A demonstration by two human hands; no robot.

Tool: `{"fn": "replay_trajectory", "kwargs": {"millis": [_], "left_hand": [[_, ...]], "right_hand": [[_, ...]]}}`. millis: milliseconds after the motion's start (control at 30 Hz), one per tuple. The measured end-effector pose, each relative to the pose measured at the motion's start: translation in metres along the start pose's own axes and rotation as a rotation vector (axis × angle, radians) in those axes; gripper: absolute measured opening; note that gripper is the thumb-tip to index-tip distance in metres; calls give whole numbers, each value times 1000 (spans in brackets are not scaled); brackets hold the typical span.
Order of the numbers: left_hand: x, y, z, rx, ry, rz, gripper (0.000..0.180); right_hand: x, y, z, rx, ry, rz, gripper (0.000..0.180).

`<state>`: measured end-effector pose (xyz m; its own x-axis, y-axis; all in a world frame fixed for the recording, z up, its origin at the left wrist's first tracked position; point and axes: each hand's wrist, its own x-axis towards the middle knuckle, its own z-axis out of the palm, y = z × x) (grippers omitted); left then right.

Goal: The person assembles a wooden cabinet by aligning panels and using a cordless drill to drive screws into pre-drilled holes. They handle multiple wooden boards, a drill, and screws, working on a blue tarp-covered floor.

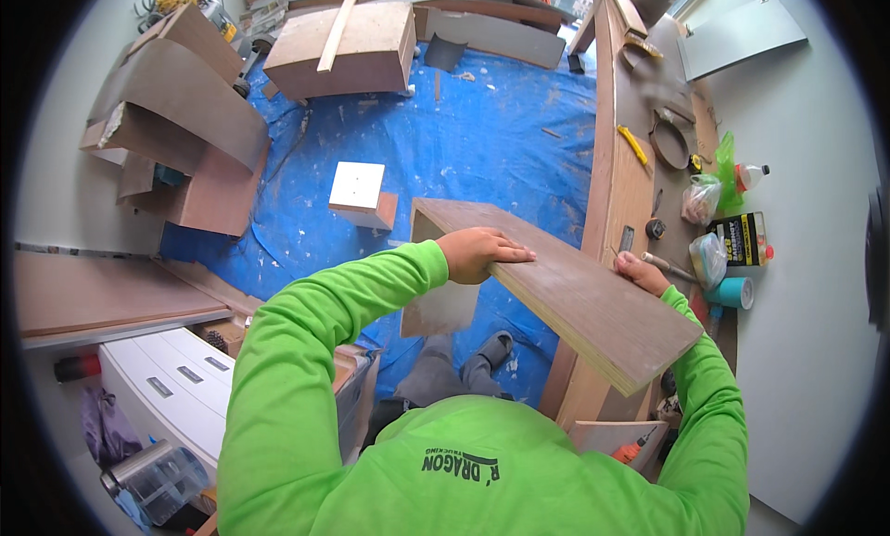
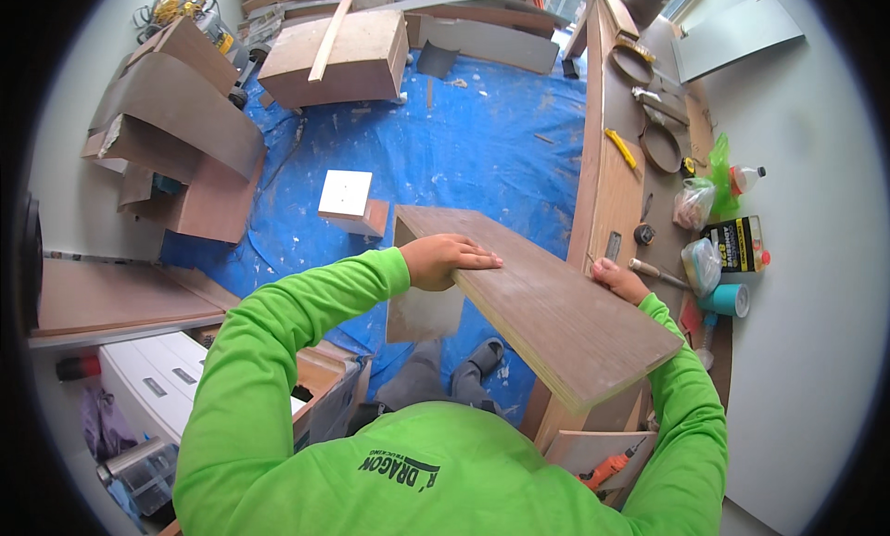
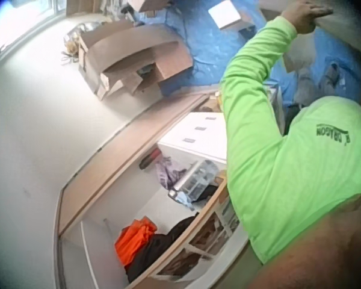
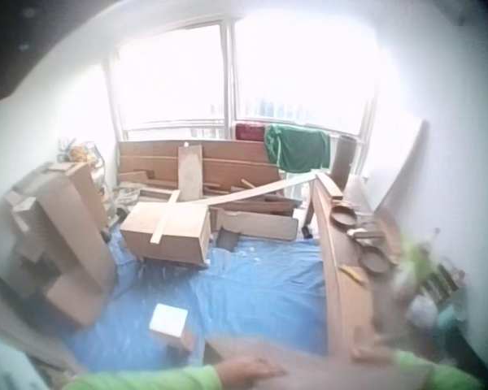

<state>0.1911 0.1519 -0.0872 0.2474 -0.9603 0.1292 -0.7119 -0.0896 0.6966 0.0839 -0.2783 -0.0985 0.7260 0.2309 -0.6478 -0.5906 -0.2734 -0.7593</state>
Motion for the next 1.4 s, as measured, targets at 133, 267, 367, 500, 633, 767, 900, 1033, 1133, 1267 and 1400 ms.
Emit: {"fn": "replay_trajectory", "kwargs": {"millis": [133, 267, 367, 500, 633, 767, 900, 1033, 1133, 1267, 1400], "left_hand": [[6, -25, 23, -63, -95, -28, 74], [15, -40, 33, -107, -174, -73, 76], [17, -50, 42, -80, -162, -77, 76], [25, -65, 56, -53, -124, -46, 76], [22, -89, 74, -5, -17, 23, 76], [16, -112, 101, 111, 41, 84, 72], [0, -125, 128, 236, 23, 96, 71], [-24, -147, 171, 314, 47, 112, 68], [-46, -158, 199, 323, 68, 83, 65], [-64, -158, 234, 322, 82, 19, 62], [-64, -152, 245, 276, 96, -99, 59]], "right_hand": [[-5, 35, 8, 45, 1, 127, 24], [-14, 28, 17, -55, 6, 253, 25], [-20, 2, 24, -199, 25, 309, 26], [-25, 3, 15, -389, 80, 268, 29], [-23, -11, 38, -413, 134, 283, 32], [-18, 34, 64, -343, 229, 202, 31], [-11, 79, 99, -193, 360, 125, 27], [2, 132, 135, -180, 428, 86, 26], [10, 159, 163, -176, 461, 82, 25], [9, 181, 192, -119, 475, 113, 23], [5, 205, 208, -126, 538, 66, 23]]}}
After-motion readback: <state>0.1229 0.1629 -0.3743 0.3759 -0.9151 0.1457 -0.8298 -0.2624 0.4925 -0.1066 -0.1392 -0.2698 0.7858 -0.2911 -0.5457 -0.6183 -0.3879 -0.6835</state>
